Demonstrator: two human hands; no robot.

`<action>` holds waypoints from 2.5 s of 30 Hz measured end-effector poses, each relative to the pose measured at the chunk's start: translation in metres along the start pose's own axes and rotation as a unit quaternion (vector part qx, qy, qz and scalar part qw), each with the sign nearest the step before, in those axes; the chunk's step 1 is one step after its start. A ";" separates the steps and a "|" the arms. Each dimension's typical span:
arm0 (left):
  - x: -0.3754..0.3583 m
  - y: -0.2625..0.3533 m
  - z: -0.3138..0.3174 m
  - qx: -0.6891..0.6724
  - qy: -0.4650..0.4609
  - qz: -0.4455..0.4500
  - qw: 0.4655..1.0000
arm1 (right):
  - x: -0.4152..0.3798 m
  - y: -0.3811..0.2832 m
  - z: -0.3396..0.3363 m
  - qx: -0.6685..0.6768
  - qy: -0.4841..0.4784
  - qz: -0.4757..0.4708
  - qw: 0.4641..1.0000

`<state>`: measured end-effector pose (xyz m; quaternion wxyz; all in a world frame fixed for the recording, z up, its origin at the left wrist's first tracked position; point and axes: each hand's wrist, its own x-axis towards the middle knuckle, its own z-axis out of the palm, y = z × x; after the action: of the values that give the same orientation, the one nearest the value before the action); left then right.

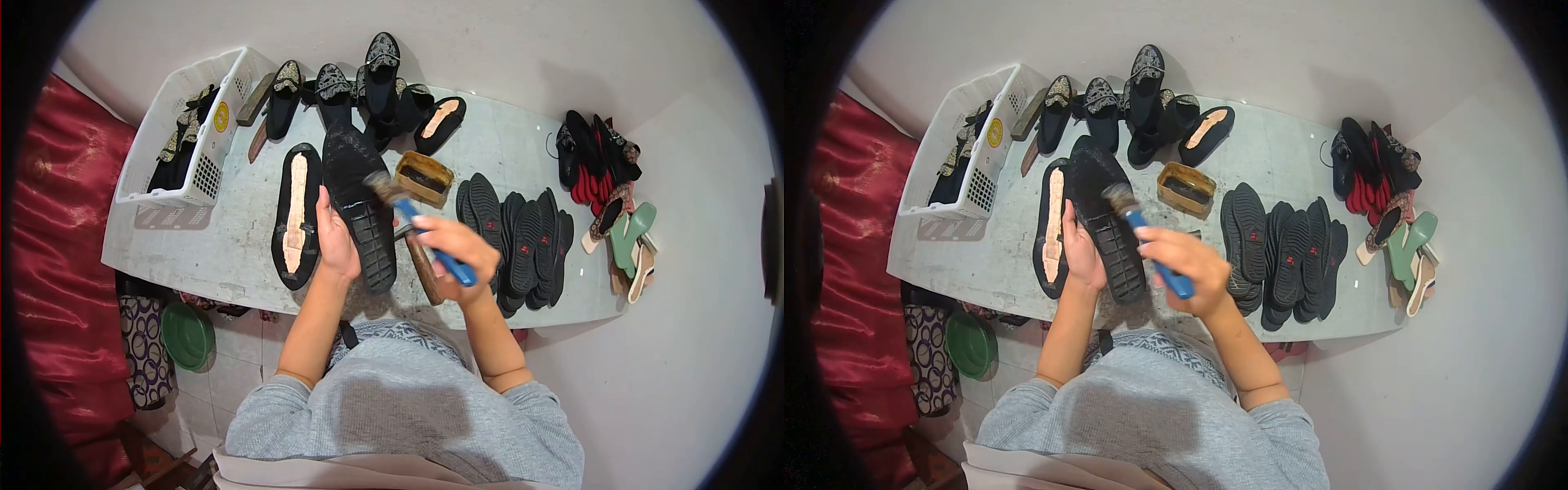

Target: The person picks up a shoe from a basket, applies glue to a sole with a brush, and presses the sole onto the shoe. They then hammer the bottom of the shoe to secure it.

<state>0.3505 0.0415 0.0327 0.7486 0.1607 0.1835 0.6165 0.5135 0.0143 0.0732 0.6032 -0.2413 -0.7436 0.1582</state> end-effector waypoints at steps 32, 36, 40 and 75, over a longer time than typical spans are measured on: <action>0.011 0.004 -0.001 0.023 0.011 0.063 0.998 | -0.013 -0.016 -0.001 0.046 -0.138 0.033 0.989; 0.017 -0.001 -0.011 0.041 -0.033 0.047 0.998 | -0.012 -0.014 -0.011 0.085 -0.105 0.042 0.990; 0.019 0.000 -0.009 -0.022 -0.119 0.013 0.993 | -0.012 -0.014 -0.014 0.052 0.006 0.023 0.998; 0.022 0.004 0.002 0.029 -0.110 0.141 0.983 | -0.011 -0.023 0.030 -0.012 0.062 0.149 0.987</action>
<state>0.3515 0.0635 0.0343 0.6649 0.2734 0.0932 0.6888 0.4817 -0.0089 0.0695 0.6150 -0.3660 -0.6623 0.2216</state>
